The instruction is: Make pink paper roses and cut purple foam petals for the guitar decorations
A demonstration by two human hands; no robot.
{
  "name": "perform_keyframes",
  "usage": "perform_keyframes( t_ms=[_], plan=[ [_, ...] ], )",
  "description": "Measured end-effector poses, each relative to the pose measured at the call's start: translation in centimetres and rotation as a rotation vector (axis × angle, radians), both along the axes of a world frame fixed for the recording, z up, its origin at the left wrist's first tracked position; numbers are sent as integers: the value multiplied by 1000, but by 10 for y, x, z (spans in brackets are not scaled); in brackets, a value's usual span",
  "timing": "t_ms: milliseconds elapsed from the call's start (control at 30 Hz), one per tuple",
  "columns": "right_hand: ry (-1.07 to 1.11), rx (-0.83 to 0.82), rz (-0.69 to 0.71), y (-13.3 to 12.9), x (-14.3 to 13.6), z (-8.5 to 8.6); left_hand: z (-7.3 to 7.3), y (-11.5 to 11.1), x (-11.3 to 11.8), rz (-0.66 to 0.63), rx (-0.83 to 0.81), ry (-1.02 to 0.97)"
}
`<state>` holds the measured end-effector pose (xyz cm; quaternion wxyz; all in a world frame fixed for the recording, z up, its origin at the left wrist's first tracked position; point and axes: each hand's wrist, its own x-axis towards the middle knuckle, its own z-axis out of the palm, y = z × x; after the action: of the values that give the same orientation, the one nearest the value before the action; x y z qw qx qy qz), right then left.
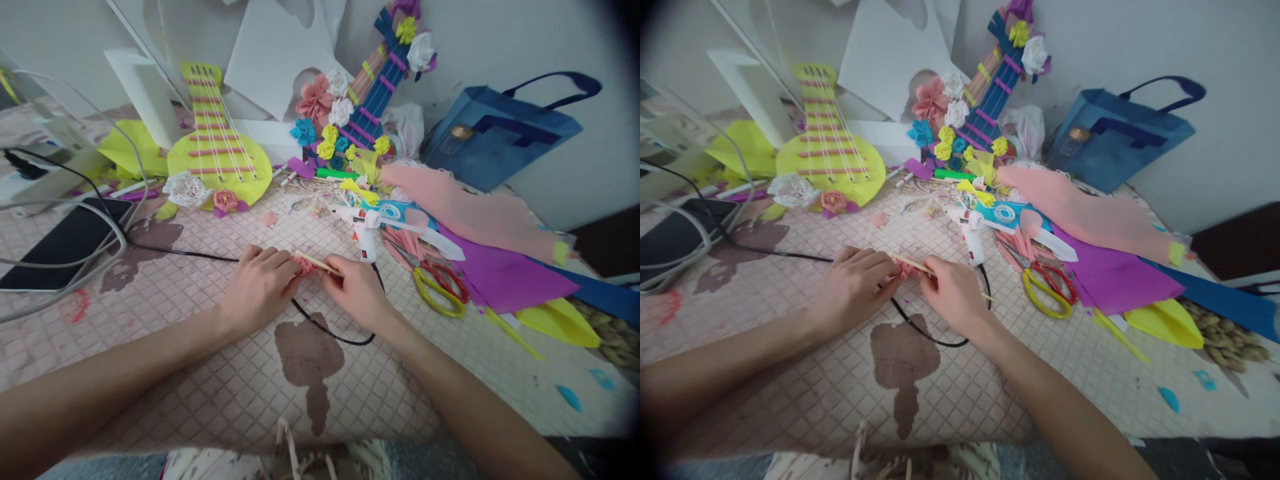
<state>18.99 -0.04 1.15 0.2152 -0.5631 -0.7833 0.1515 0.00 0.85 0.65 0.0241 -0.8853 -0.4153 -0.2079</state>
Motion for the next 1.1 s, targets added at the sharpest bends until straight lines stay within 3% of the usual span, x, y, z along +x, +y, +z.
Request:
perform_keyframes(
  t_ms=[1100],
  plan=[
    [-16,23,3,-1,0,0,3,-1,1,1,16,3]
  ],
)
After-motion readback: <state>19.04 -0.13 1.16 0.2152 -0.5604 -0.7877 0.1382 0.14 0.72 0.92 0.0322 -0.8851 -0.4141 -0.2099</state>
